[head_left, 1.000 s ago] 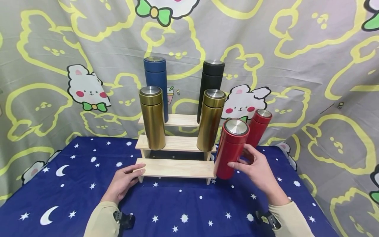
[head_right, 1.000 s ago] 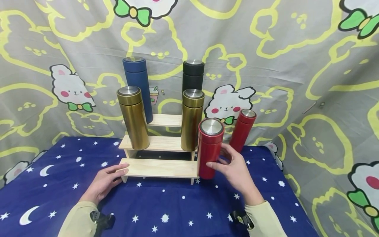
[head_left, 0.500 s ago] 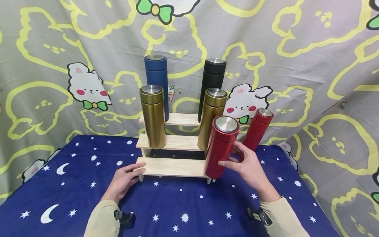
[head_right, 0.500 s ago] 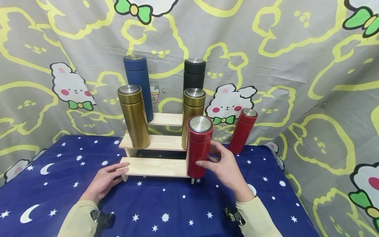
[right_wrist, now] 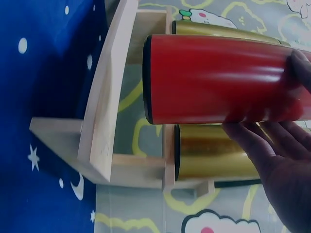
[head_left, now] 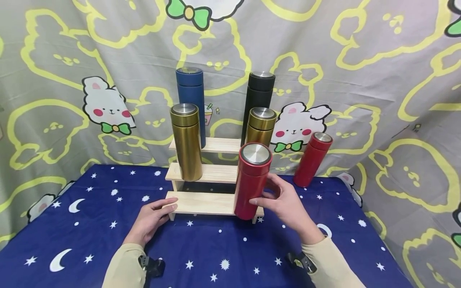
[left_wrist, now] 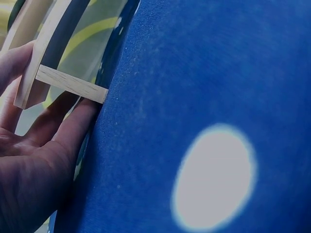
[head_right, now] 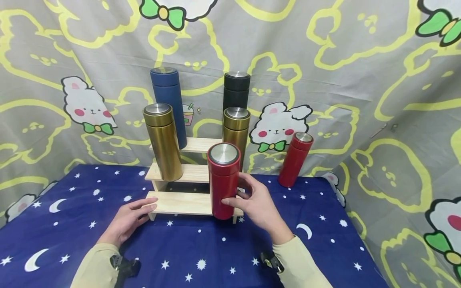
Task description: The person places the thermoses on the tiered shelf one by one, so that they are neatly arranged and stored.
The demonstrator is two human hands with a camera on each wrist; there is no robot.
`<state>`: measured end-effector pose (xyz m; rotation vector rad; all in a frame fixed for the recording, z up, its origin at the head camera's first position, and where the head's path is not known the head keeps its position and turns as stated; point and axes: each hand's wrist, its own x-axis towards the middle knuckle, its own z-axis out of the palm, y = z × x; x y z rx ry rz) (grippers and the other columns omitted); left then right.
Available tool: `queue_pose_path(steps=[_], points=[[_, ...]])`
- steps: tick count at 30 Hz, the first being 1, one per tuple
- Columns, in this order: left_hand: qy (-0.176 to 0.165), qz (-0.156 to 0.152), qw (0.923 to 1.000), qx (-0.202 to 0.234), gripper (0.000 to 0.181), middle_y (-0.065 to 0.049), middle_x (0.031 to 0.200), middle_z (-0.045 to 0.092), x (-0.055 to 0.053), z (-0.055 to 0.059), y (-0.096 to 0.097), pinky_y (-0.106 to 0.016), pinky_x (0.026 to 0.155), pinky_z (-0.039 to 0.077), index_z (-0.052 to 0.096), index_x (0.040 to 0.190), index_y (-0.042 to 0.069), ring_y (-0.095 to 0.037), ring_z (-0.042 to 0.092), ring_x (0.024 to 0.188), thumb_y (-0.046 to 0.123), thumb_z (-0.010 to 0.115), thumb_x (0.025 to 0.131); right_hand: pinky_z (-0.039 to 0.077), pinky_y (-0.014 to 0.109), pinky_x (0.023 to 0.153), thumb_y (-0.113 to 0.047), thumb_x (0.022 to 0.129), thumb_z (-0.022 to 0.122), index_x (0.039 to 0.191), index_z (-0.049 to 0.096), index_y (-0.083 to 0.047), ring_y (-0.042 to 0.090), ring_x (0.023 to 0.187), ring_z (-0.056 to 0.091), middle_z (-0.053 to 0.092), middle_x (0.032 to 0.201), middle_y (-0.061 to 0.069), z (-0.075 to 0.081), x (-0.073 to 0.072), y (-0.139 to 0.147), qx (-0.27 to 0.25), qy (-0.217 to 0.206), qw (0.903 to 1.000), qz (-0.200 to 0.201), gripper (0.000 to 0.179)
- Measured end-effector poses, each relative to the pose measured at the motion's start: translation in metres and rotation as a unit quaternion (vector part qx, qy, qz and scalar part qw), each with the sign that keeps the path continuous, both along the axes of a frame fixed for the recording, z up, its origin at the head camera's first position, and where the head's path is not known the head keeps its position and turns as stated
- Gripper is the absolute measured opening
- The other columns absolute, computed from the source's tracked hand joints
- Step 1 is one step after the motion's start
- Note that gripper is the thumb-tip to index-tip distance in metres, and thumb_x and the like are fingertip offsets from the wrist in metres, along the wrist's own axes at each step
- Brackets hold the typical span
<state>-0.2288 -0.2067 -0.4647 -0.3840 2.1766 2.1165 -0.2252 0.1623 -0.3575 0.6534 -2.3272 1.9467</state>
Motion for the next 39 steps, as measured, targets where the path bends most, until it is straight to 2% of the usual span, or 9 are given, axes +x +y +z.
queue_pose_path(steps=[10,21,26,34,39], points=[[-0.001,-0.002,1.0,-0.001,0.05,-0.018,0.143,0.047,0.001,0.001,-0.001,-0.031,0.092,0.05,0.065,0.128,0.001,-0.011,0.06,0.102,0.023,0.079,0.086,0.051,0.036,0.091,0.0,0.078,0.081,0.136,0.055,-0.004,0.03,0.119,0.056,0.059,0.128,0.015,-0.001,-0.003,-0.021,-0.026,-0.009,0.9993,0.026,0.064],[-0.002,-0.003,1.0,0.0,0.049,-0.018,0.143,0.047,0.001,0.001,-0.001,-0.029,0.091,0.05,0.065,0.128,0.001,-0.009,0.06,0.103,0.023,0.079,0.086,0.051,0.037,0.092,-0.004,0.077,0.083,0.133,0.057,-0.008,0.027,0.116,0.058,0.061,0.125,0.012,-0.004,-0.007,-0.042,-0.018,-0.03,0.9993,0.013,0.062],[-0.002,-0.002,1.0,0.002,0.048,-0.018,0.142,0.047,0.001,0.001,0.0,-0.027,0.088,0.051,0.066,0.127,0.002,-0.009,0.06,0.101,0.023,0.079,0.086,0.051,0.038,0.093,-0.004,0.077,0.083,0.133,0.057,-0.007,0.027,0.115,0.058,0.062,0.124,0.012,-0.003,-0.008,-0.048,-0.019,-0.027,0.9994,0.015,0.062],[-0.002,-0.001,1.0,0.002,0.048,-0.018,0.143,0.046,0.0,0.001,0.0,-0.026,0.087,0.051,0.066,0.127,0.002,-0.009,0.06,0.101,0.022,0.079,0.086,0.052,0.038,0.091,-0.001,0.076,0.083,0.132,0.058,-0.006,0.027,0.114,0.059,0.062,0.123,0.012,-0.003,-0.011,-0.06,-0.039,-0.022,0.9986,0.028,0.061],[-0.004,-0.003,1.0,-0.001,0.049,-0.018,0.143,0.045,0.0,0.001,0.0,-0.027,0.088,0.051,0.065,0.127,0.001,-0.01,0.059,0.102,0.023,0.079,0.086,0.052,0.037,0.091,-0.003,0.077,0.083,0.132,0.059,-0.007,0.026,0.114,0.059,0.063,0.123,0.011,-0.006,-0.014,-0.068,-0.055,-0.03,0.9978,0.02,0.061]])
